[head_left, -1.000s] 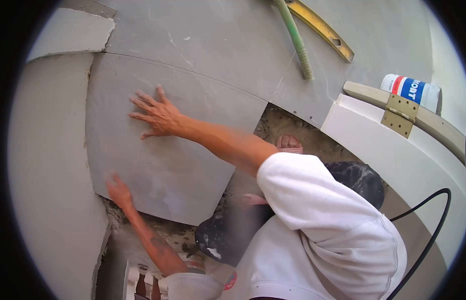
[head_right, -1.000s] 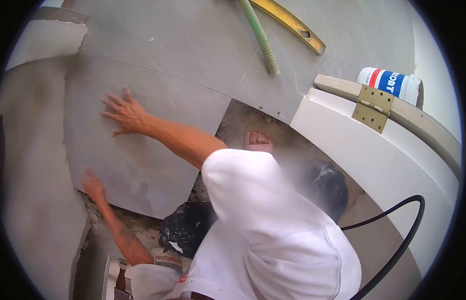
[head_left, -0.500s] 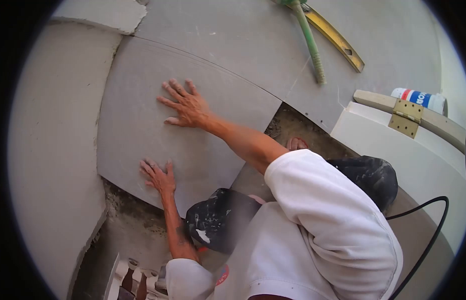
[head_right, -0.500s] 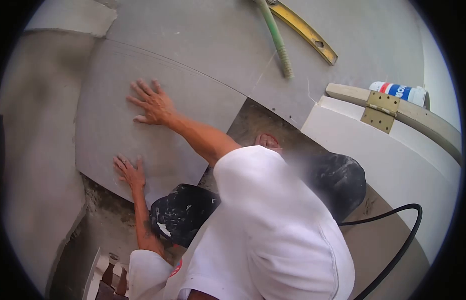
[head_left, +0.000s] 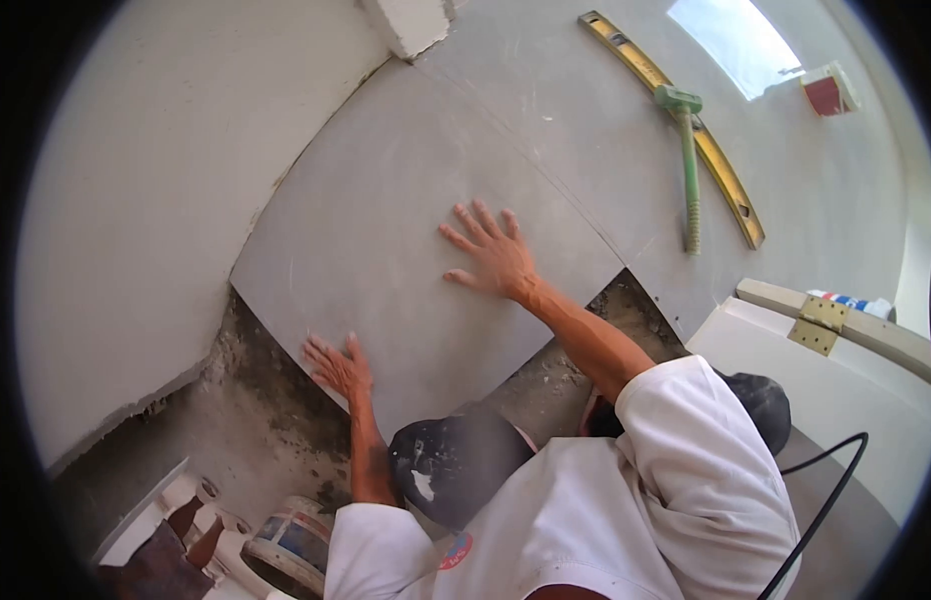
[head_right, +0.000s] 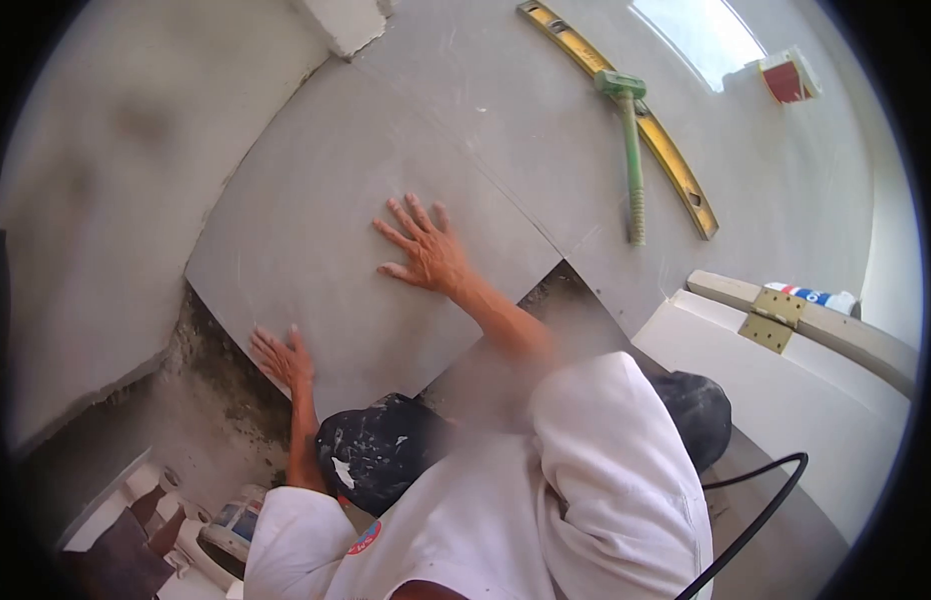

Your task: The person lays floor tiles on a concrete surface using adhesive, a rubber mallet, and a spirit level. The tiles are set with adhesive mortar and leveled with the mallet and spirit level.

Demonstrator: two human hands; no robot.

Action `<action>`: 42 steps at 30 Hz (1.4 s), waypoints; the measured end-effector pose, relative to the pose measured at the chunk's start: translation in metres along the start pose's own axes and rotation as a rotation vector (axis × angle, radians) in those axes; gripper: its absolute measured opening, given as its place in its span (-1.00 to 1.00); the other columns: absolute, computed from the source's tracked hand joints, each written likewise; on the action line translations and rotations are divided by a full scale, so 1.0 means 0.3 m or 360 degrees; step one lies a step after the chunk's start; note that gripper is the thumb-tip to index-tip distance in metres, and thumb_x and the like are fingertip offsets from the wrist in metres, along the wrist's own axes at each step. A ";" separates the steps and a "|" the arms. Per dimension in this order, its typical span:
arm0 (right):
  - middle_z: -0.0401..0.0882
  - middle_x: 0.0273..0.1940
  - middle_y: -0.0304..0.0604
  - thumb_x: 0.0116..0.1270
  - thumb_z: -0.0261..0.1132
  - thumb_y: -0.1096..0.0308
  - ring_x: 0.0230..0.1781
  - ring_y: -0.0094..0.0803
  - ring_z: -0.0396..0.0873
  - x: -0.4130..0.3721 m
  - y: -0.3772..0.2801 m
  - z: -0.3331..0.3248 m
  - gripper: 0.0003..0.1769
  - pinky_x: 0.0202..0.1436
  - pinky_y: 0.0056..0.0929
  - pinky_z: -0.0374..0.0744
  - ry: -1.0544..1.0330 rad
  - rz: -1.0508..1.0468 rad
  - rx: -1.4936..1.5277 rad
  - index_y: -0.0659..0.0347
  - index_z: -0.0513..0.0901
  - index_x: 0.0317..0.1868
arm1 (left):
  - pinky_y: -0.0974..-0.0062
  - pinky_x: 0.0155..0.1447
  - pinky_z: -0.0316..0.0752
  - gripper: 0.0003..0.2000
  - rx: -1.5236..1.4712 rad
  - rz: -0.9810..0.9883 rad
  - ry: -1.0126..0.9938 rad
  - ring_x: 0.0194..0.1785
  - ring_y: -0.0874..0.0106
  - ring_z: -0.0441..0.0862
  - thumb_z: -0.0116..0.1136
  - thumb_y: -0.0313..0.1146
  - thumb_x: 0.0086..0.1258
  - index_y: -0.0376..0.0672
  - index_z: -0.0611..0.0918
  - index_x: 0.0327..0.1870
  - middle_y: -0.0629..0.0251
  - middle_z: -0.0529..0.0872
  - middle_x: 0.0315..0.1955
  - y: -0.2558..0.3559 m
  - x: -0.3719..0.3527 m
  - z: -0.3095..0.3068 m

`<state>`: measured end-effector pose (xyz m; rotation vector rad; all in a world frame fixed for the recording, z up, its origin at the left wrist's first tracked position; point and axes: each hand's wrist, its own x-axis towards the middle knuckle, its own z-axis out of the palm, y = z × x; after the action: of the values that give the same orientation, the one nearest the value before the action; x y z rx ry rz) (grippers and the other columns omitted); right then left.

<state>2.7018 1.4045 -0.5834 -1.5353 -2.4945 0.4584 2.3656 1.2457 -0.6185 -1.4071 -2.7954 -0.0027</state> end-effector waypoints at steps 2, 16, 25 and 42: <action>-0.12 0.61 -0.30 0.33 -0.08 -0.48 0.63 -0.21 -0.22 -0.090 0.004 0.006 -0.13 0.57 0.16 -0.13 -0.0062 0.0015 0.0014 -0.28 0.13 0.55 | -0.30 0.47 -0.13 -0.10 -0.0021 -0.0010 -0.0018 0.62 0.04 -0.20 -0.17 0.34 0.44 -0.19 -0.01 0.57 -0.03 -0.09 0.57 -0.079 -0.150 0.009; 0.66 -0.34 -0.19 0.09 0.57 0.35 -0.45 -0.50 0.53 -0.557 0.251 0.014 -0.56 -0.39 -0.54 0.49 0.1622 0.2230 0.1912 0.41 0.63 -0.09 | 0.30 -0.06 0.56 -0.43 -0.1005 -0.0816 -0.0201 -0.21 0.21 0.70 0.41 0.01 0.23 -0.50 0.67 -0.17 -0.07 0.76 -0.24 -0.240 -0.283 -0.113; 0.69 -0.31 -0.06 0.01 0.62 0.36 -0.40 -0.44 0.60 -0.525 0.321 -0.050 -0.51 -0.35 -0.48 0.58 0.1390 0.2481 0.1941 0.50 0.66 -0.12 | 0.37 -0.49 0.41 -0.52 -0.1002 -0.0765 -0.0098 -0.58 0.44 0.44 0.43 -0.06 0.24 -0.45 0.67 -0.27 0.20 0.66 -0.53 -0.309 -0.413 -0.062; 0.63 -0.42 -0.16 0.04 0.62 0.43 -0.52 -0.45 0.58 -0.554 0.274 -0.036 -0.63 -0.62 -0.60 0.46 0.0994 0.2367 0.2017 0.38 0.60 -0.25 | 0.39 -0.05 0.53 -0.63 -0.3009 -0.2392 -0.0482 0.00 0.31 0.55 0.19 -0.27 0.49 -0.31 0.46 0.16 0.16 0.56 -0.03 -0.108 -0.874 -0.041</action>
<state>2.8491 1.2925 -0.6000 -1.9375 -0.0259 1.0999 2.4958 1.0159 -0.6091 1.5952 -2.5445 -2.6891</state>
